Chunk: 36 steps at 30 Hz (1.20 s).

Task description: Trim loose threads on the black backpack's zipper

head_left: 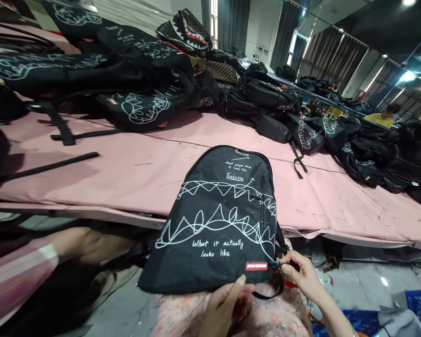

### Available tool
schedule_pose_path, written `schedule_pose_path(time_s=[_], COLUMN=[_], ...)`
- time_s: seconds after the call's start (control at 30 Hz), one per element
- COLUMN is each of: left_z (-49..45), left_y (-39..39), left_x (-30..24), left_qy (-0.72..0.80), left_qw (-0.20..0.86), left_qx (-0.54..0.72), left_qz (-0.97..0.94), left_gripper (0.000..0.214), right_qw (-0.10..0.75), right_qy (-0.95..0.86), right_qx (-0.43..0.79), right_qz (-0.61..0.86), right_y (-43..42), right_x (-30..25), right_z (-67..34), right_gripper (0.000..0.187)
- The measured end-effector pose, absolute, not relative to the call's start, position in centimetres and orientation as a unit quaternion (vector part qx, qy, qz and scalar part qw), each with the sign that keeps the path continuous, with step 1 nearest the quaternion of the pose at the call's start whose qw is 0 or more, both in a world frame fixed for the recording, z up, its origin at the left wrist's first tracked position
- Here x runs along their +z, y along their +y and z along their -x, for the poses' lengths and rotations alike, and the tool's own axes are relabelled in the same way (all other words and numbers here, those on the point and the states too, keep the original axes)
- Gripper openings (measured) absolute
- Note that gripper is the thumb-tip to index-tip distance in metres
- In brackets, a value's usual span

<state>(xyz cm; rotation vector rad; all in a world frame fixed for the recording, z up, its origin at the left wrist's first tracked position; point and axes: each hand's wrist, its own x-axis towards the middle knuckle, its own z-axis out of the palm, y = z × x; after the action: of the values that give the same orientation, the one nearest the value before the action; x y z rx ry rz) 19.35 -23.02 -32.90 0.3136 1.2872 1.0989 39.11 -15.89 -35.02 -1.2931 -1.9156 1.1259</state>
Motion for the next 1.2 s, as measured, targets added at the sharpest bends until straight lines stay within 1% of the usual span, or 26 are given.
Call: schedule_pose_path(time_s=[0.1, 0.23, 0.43, 0.67, 0.77, 0.9, 1.07, 1.2], left_z=[-19.3, -19.3, -19.3, -19.2, -19.2, -19.2, -19.1, -19.1], left_y=[-23.0, -23.0, -23.1, -23.2, -23.2, -23.3, -23.3, -23.3], left_x=[-33.0, -32.9, -33.0, -33.2, -33.4, -33.5, -33.8, -34.3], left_qy=[0.576, 0.578, 0.569, 0.573, 0.563, 0.555, 0.557, 0.547], left_qw=[0.645, 0.646, 0.649, 0.654, 0.666, 0.664, 0.662, 0.672], left_qx=[0.477, 0.475, 0.483, 0.472, 0.467, 0.475, 0.475, 0.475], left_qz=[-0.153, -0.153, -0.151, -0.145, -0.147, -0.158, -0.162, -0.153], left_gripper=[0.039, 0.04, 0.04, 0.037, 0.041, 0.045, 0.047, 0.041], right_qw=[0.263, 0.256, 0.239, 0.243, 0.258, 0.251, 0.247, 0.254], right_qy=[-0.709, -0.734, -0.752, -0.718, -0.712, -0.705, -0.735, -0.754], right_qx=[0.444, 0.411, 0.4, 0.445, 0.453, 0.465, 0.424, 0.391], right_qz=[0.48, 0.476, 0.466, 0.476, 0.47, 0.473, 0.468, 0.463], right_y=[-15.7, -15.4, -15.4, -15.1, -15.2, -15.6, -15.6, -15.6], right_x=[-34.3, -33.4, -32.4, -32.7, -33.6, -34.5, -33.9, -33.5], right_z=[-38.9, -38.3, -37.0, -37.9, -39.1, -39.6, -38.9, -38.6], right_gripper=[0.017, 0.012, 0.01, 0.016, 0.019, 0.022, 0.015, 0.013])
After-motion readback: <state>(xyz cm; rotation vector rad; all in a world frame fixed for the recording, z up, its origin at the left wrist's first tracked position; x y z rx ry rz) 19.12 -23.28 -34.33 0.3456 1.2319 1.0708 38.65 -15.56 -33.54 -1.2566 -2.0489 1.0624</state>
